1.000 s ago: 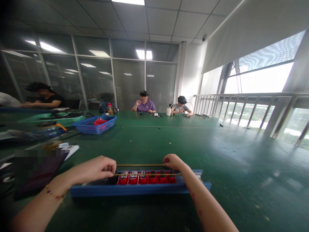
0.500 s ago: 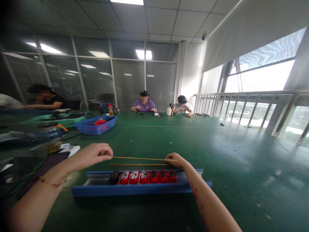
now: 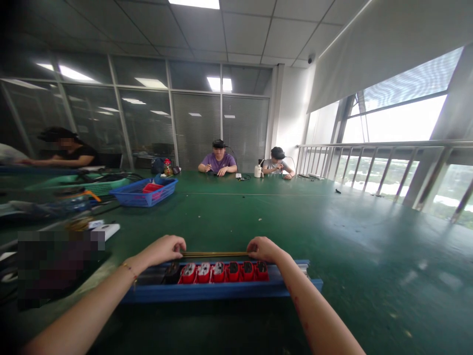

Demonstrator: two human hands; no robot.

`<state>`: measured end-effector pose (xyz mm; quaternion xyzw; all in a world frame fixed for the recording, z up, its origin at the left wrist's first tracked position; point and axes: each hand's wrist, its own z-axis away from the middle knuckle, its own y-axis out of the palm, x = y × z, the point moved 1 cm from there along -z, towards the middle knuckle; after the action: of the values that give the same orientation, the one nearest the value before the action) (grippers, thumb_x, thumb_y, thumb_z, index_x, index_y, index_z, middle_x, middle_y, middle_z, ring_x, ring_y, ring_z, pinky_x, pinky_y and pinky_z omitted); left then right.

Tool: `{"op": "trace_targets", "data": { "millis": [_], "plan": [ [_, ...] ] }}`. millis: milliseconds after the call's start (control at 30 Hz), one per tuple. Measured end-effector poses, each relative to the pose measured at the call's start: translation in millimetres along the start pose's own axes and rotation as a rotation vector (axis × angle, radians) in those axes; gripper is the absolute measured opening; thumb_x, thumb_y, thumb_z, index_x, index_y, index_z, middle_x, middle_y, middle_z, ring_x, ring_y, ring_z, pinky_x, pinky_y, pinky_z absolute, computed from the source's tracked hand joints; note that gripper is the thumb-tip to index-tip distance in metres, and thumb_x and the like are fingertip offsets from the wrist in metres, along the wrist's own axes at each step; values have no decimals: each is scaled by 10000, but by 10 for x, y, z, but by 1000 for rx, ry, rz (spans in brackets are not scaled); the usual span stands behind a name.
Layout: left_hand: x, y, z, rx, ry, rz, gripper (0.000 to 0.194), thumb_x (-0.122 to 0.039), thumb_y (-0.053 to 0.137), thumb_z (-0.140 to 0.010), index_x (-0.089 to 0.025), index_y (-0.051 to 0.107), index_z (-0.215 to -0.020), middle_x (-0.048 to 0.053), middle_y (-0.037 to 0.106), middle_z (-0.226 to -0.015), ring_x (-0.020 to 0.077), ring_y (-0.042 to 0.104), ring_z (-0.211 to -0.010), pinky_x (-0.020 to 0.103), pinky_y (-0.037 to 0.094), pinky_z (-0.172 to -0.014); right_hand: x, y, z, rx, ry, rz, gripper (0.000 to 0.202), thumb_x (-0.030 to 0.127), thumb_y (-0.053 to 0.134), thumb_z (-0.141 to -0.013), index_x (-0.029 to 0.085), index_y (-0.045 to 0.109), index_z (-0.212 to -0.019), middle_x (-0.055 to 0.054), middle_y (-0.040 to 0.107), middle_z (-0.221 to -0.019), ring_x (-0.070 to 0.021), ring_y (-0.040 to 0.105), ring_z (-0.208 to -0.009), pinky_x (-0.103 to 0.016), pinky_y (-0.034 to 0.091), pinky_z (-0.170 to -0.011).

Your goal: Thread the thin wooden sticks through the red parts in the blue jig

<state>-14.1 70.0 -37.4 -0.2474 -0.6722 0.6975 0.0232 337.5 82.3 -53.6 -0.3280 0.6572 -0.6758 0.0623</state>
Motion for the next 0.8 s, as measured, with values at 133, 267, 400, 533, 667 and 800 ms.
{"op": "trace_targets", "data": {
  "millis": [133, 267, 400, 533, 667, 800],
  "plan": [
    [40, 10, -15, -36, 2, -24, 205, -280, 558, -648, -232, 621, -837, 14, 632, -889, 166, 571, -818, 222, 398, -684, -3, 23, -30, -2, -6, 57, 260, 141, 512, -623, 202, 655, -832, -8, 660, -769, -134, 588, -687, -188, 424, -614],
    [42, 26, -27, -8, 14, -33, 191, -209, 502, -670, -238, 634, -805, 0, 643, -752, 144, 580, -701, 214, 402, -633, -9, 30, -64, -1, 17, 118, 302, 104, 510, -572, 215, 645, -818, 0, 652, -761, -140, 580, -681, -189, 403, -588],
    [29, 36, -44, 12, 34, -40, 205, -136, 494, -631, -232, 633, -747, -5, 642, -750, 135, 576, -687, 202, 398, -609, -13, 50, -97, 7, 44, 157, 284, 123, 551, -531, 221, 632, -785, 6, 644, -736, -150, 568, -656, -190, 360, -532],
    [11, 54, -53, 22, 50, -46, 211, -96, 495, -583, -222, 611, -707, -18, 630, -711, 125, 564, -645, 187, 381, -552, -4, 69, -94, -21, 76, 183, 193, 141, 569, -518, 206, 618, -693, 2, 626, -683, -152, 545, -624, -198, 315, -504],
    [-29, 52, -14, -21, 45, -56, 152, -127, 493, -599, -211, 583, -688, -16, 603, -692, 127, 546, -629, 196, 369, -549, 47, 31, -26, -116, 96, 190, 128, 161, 529, -576, 186, 587, -687, -12, 599, -720, -139, 516, -640, -200, 305, -525],
    [-91, -13, 68, -175, 30, -52, 118, -195, 453, -675, -199, 552, -738, 14, 582, -788, 150, 536, -730, 233, 377, -649, 116, -40, 59, -268, 104, 136, 171, 149, 424, -672, 184, 535, -798, 5, 556, -691, -113, 480, -619, -190, 313, -547]
  ]
}}
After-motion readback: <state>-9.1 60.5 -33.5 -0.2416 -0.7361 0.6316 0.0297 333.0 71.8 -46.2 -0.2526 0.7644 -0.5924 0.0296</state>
